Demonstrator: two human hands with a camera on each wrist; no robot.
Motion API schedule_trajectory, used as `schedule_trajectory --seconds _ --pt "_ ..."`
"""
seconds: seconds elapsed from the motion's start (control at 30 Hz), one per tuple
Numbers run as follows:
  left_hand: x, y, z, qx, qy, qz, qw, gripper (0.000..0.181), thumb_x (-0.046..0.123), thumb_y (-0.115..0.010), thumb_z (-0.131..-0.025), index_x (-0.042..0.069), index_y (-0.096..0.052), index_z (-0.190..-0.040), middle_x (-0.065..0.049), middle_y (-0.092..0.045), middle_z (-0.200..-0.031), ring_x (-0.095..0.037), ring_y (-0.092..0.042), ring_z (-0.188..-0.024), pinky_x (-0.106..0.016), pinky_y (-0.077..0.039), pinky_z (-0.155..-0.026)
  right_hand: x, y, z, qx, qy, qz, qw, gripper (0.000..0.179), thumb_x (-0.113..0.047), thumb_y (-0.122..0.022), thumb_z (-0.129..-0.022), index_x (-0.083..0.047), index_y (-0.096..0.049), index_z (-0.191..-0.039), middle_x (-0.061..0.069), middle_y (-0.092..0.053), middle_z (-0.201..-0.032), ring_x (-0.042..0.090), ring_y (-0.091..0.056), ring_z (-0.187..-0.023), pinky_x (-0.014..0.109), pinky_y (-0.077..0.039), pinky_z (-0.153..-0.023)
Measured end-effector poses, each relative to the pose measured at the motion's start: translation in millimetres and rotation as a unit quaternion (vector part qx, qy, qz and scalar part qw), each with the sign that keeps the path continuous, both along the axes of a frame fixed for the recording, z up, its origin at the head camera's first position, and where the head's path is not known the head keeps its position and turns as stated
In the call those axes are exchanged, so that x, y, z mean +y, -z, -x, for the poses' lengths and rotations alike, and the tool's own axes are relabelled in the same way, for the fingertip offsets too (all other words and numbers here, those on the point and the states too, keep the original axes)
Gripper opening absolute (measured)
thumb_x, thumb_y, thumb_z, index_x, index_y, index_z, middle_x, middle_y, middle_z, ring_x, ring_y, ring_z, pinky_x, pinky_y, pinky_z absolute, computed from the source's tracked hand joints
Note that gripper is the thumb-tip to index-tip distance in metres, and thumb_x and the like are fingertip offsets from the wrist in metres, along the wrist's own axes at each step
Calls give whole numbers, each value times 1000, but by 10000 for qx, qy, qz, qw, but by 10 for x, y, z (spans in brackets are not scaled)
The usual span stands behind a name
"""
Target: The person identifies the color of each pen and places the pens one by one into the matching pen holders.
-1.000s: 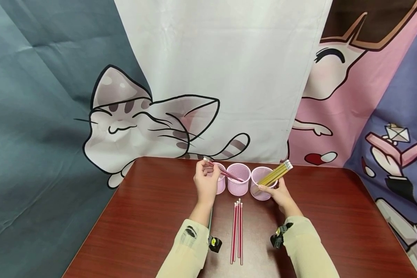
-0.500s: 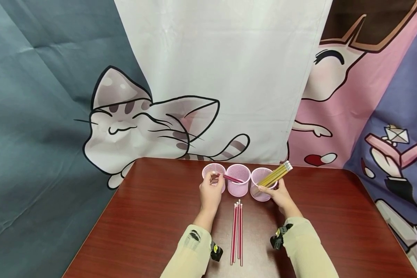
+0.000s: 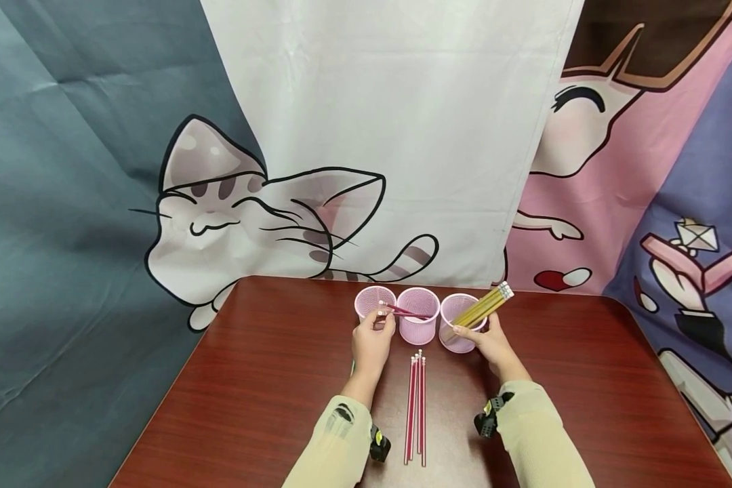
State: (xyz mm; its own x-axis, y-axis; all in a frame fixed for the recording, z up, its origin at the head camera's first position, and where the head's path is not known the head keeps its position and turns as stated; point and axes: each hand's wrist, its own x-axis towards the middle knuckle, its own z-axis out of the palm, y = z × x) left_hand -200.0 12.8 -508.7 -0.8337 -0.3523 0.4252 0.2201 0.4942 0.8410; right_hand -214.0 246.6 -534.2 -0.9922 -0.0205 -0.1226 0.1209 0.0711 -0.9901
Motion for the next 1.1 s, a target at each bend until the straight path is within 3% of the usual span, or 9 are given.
schedule_trajectory --seconds 0.1,0.2,0.37,0.57,0.73,0.83,0.9,1.0,1.1 --pt "2 19 7 -96 30 7 9999 10 22 -66 -80 16 -72 -85 8 -68 -70 -1 -62 -61 -24 -47 -55 25 69 12 182 61 212 9996 81 -20 -72 -80 -9 -15 -137 16 -42 -120 3 -55 -87 29 -46 -82" --pt "1 28 13 -175 34 44 9998 10 23 -66 -81 16 -72 -85 7 -68 -69 -2 -62 -61 -25 -47 -55 29 70 6 232 30 157 9996 81 -22 -72 -79 -8 -15 -136 15 -41 -119 3 -55 -88 29 -46 -81" --pt "5 32 16 -396 14 158 9991 10 26 -66 -80 17 -71 -82 8 -67 -67 -4 -62 -61 -26 -46 -54 1 -10 -6 -5 37 -3 10000 81 -18 -67 -84 -8 -9 -139 21 -32 -130 -2 -52 -86 33 -44 -87" --pt "7 75 16 -664 74 188 9976 9 27 -67 -79 19 -71 -80 12 -66 -68 -3 -61 -61 -24 -44 -55 -20 -34 -15 -54 110 62 9999 79 -15 -67 -84 -8 -10 -139 20 -32 -130 -2 -53 -85 33 -44 -87" --pt "-18 112 -3 -1077 233 618 9920 7 26 -65 -78 20 -70 -76 14 -64 -64 -2 -57 -56 -25 -42 -51 -24 -10 -12 15 177 -4 9998 82 -20 -71 -81 -9 -13 -138 18 -36 -126 0 -53 -86 30 -45 -83" --pt "-41 143 -32 -1490 626 1069 9810 7 22 -63 -75 20 -67 -70 15 -59 -58 -3 -51 -50 -23 -39 -47 -21 -24 -11 -18 109 -32 9999 81 -19 -69 -83 -8 -11 -138 20 -33 -129 -1 -52 -86 31 -44 -85" --pt "-53 173 -54 -1854 1034 1234 9694 6 20 -62 -74 19 -66 -69 14 -56 -54 -3 -48 -48 -23 -38 -47 -20 -36 -8 -50 131 13 9999 80 -17 -68 -84 -8 -10 -139 22 -32 -130 -1 -52 -85 32 -44 -86" --pt "-63 215 -97 -2484 1686 1449 9428 6 18 -65 -74 17 -63 -68 11 -53 -50 -4 -47 -47 -23 -37 -48 -19 -45 -5 -112 161 35 9998 78 -15 -67 -85 -8 -11 -139 22 -32 -130 -2 -52 -85 34 -43 -88" --pt "-62 258 -139 -2981 2130 1751 9139 13 21 -69 -75 16 -60 -66 8 -52 -52 -7 -47 -49 -24 -38 -50 -21 -47 -9 -155 171 39 9997 78 -14 -66 -85 -9 -11 -139 21 -32 -130 -2 -52 -85 35 -42 -88"
